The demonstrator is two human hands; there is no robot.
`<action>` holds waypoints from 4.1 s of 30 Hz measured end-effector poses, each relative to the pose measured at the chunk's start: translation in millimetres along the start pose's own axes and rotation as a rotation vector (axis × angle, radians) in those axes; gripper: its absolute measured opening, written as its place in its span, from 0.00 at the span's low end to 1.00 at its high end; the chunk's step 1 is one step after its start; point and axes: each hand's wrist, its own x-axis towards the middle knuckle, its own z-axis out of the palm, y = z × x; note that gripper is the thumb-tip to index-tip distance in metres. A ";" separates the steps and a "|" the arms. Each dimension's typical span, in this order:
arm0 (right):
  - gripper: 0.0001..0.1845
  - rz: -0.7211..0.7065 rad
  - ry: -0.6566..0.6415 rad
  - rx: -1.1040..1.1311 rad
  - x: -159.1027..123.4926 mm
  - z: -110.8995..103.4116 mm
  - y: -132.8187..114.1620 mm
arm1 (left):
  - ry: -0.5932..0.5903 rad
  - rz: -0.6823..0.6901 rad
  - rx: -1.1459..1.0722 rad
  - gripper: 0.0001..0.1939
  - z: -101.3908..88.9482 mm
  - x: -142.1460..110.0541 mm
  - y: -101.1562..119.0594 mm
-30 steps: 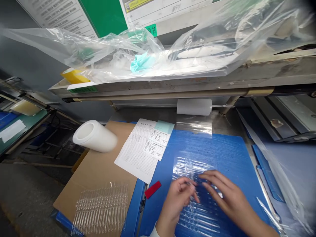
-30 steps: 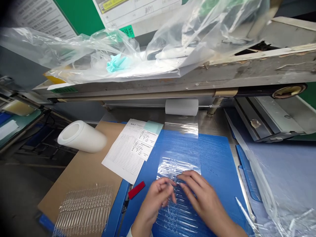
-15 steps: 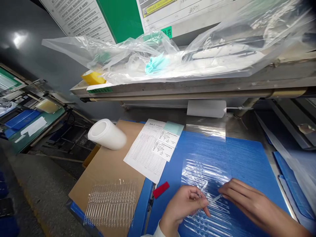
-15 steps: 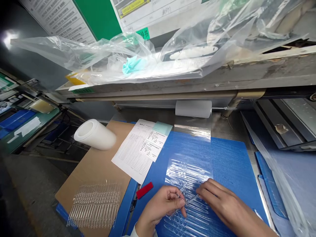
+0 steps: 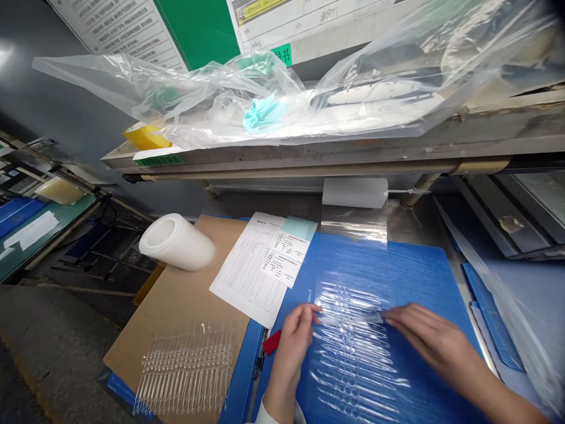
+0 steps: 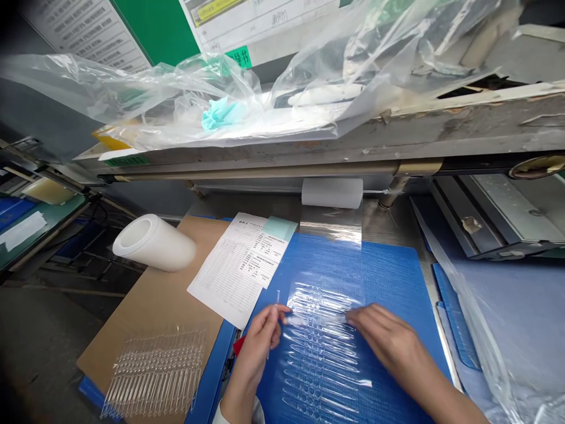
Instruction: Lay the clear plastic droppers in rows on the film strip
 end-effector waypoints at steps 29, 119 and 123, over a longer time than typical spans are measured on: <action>0.12 0.162 0.100 -0.209 12.0 30.7 28.2 | 0.001 -0.024 -0.004 0.22 10.5 0.9 2.4; 0.15 0.760 0.051 -0.245 -85.8 -72.3 -59.2 | 0.112 0.647 1.568 0.24 62.6 59.7 -38.9; 0.15 1.056 0.130 -0.371 -148.9 -94.0 -42.4 | 0.102 0.635 1.494 0.25 65.1 60.7 -37.2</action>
